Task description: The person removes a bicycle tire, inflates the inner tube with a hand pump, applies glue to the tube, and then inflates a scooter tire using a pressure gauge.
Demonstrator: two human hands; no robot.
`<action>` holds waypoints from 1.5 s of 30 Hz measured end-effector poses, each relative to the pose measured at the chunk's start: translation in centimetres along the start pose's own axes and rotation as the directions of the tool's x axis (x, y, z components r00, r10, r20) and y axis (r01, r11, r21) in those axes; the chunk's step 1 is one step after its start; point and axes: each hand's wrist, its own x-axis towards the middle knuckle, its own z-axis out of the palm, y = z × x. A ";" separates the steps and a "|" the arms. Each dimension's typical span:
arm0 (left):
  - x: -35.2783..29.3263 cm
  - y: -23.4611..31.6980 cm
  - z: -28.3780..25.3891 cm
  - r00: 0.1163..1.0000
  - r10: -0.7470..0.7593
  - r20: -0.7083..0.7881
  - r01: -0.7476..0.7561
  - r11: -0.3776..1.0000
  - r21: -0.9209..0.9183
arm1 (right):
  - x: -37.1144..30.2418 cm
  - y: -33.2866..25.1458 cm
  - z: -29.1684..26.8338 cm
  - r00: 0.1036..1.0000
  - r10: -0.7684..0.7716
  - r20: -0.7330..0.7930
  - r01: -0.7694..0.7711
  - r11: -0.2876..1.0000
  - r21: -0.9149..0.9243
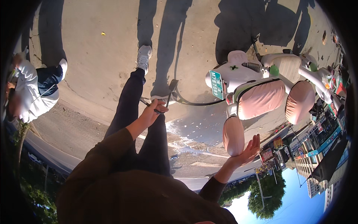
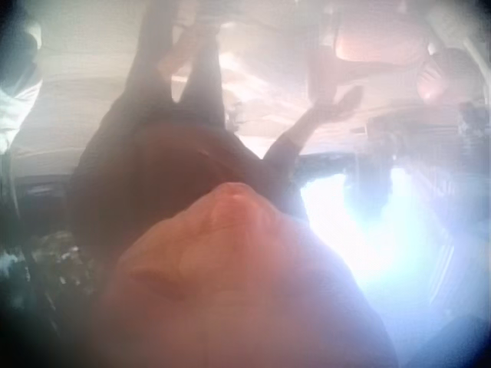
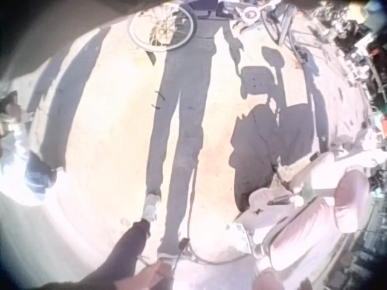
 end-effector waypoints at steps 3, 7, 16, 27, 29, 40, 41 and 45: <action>1.5 1.7 -0.5 0.999 0.033 -0.023 -0.033 0.999 -0.019 | 0.0 -0.2 -0.5 0.996 0.084 -0.011 -0.085 0.995 -0.057; 3.1 4.4 -0.6 0.997 0.059 -0.056 -0.057 0.997 0.044 | -0.4 0.0 -1.1 0.982 0.184 -0.046 -0.187 0.979 -0.084; 4.7 5.5 1.0 0.986 -0.008 -0.168 0.023 0.996 0.084 | -0.3 -1.0 -2.2 0.803 0.587 0.104 -0.595 0.801 0.070; 6.1 7.7 3.3 0.993 0.096 -0.064 -0.092 0.993 0.075 | 1.2 -1.6 -2.2 0.261 0.965 0.006 -0.878 0.234 0.417; 6.4 9.5 4.6 0.994 0.104 -0.040 -0.102 0.994 0.049 | 1.4 -2.7 -1.0 0.146 0.989 0.034 -0.893 0.117 0.435; 7.6 21.8 23.0 0.909 0.395 0.132 -0.398 0.733 0.551 | -1.5 5.2 -1.4 0.214 0.951 0.222 -0.846 0.067 0.528; 7.7 23.0 25.4 0.880 0.445 0.168 -0.462 0.715 0.525 | -1.7 6.0 -1.1 0.243 0.946 0.216 -0.837 0.092 0.540; 8.4 28.2 36.8 0.802 0.496 0.332 -0.589 0.564 0.580 | -1.1 5.0 1.6 0.316 0.944 0.099 -0.749 0.183 0.637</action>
